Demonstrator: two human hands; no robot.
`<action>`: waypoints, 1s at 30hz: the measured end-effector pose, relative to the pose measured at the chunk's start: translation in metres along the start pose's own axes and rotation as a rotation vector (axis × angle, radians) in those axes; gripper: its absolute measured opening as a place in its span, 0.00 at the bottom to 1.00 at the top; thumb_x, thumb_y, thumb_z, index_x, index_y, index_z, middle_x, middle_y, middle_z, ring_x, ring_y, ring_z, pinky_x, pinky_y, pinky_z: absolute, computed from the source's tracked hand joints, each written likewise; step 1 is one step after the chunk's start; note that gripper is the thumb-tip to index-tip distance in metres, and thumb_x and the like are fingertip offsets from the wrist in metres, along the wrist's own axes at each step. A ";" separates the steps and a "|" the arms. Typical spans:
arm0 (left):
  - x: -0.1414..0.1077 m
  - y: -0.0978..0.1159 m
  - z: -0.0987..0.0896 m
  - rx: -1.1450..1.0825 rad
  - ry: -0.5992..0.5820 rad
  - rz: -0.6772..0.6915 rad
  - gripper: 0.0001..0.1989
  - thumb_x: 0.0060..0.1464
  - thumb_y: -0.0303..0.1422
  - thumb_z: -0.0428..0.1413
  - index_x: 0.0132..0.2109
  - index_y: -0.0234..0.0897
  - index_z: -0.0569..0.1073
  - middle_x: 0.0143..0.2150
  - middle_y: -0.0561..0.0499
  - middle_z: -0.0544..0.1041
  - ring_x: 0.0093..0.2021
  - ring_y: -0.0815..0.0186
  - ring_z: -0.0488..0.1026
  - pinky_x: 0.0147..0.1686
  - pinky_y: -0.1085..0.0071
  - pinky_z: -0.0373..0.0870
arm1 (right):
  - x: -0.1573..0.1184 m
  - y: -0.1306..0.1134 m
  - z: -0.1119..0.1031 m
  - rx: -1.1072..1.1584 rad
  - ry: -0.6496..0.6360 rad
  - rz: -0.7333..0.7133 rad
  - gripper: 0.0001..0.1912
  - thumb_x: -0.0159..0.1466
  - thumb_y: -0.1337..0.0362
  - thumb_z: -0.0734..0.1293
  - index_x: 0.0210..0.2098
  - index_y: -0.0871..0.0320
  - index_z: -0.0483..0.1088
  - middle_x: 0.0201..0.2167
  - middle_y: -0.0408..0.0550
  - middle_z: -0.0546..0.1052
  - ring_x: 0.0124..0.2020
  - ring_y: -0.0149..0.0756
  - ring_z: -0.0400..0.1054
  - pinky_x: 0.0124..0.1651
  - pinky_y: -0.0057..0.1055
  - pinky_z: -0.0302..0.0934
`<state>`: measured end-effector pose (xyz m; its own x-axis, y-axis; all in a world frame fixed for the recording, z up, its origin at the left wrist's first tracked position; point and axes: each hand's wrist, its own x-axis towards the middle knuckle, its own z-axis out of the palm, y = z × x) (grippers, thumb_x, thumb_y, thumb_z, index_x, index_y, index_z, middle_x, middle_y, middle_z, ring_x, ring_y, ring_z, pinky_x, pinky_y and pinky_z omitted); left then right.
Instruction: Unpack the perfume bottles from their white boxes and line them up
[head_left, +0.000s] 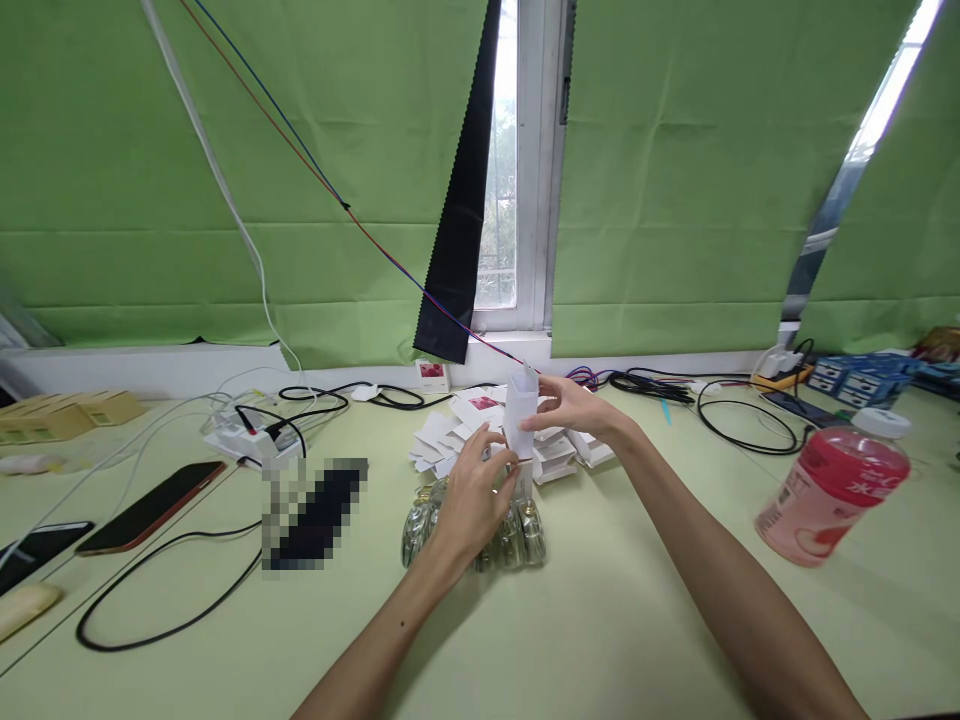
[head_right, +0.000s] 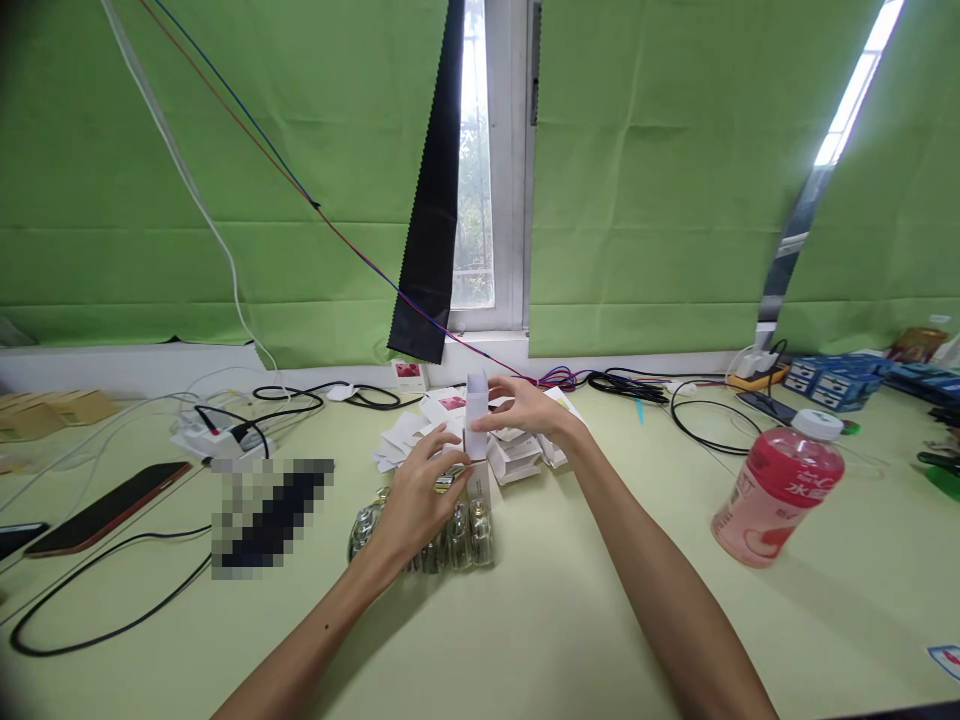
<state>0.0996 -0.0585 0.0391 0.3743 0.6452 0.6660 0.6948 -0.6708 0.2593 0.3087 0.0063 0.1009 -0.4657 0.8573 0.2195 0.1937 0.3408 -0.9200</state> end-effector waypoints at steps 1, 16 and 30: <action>0.000 0.000 0.000 -0.001 -0.001 -0.003 0.06 0.60 0.27 0.53 0.39 0.40 0.75 0.50 0.46 0.73 0.64 0.48 0.64 0.53 0.53 0.71 | -0.001 -0.001 0.000 -0.003 -0.001 0.012 0.33 0.50 0.55 0.79 0.53 0.54 0.70 0.51 0.50 0.75 0.41 0.39 0.74 0.45 0.37 0.69; -0.001 -0.001 0.002 -0.020 0.010 0.000 0.05 0.61 0.26 0.54 0.40 0.40 0.72 0.50 0.47 0.73 0.66 0.49 0.61 0.57 0.52 0.69 | -0.001 0.001 0.003 -0.053 -0.043 0.044 0.35 0.46 0.55 0.81 0.49 0.55 0.69 0.53 0.52 0.72 0.37 0.37 0.73 0.33 0.31 0.69; 0.000 0.003 0.001 -0.055 0.021 -0.076 0.11 0.60 0.27 0.54 0.50 0.40 0.66 0.52 0.44 0.72 0.64 0.52 0.63 0.57 0.54 0.68 | 0.001 0.004 0.004 -0.120 -0.119 0.037 0.33 0.47 0.58 0.80 0.49 0.55 0.69 0.51 0.48 0.73 0.38 0.35 0.74 0.44 0.34 0.68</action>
<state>0.1020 -0.0598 0.0391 0.3081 0.6875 0.6576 0.6855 -0.6397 0.3476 0.3058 0.0064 0.0964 -0.5536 0.8210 0.1398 0.3114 0.3597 -0.8796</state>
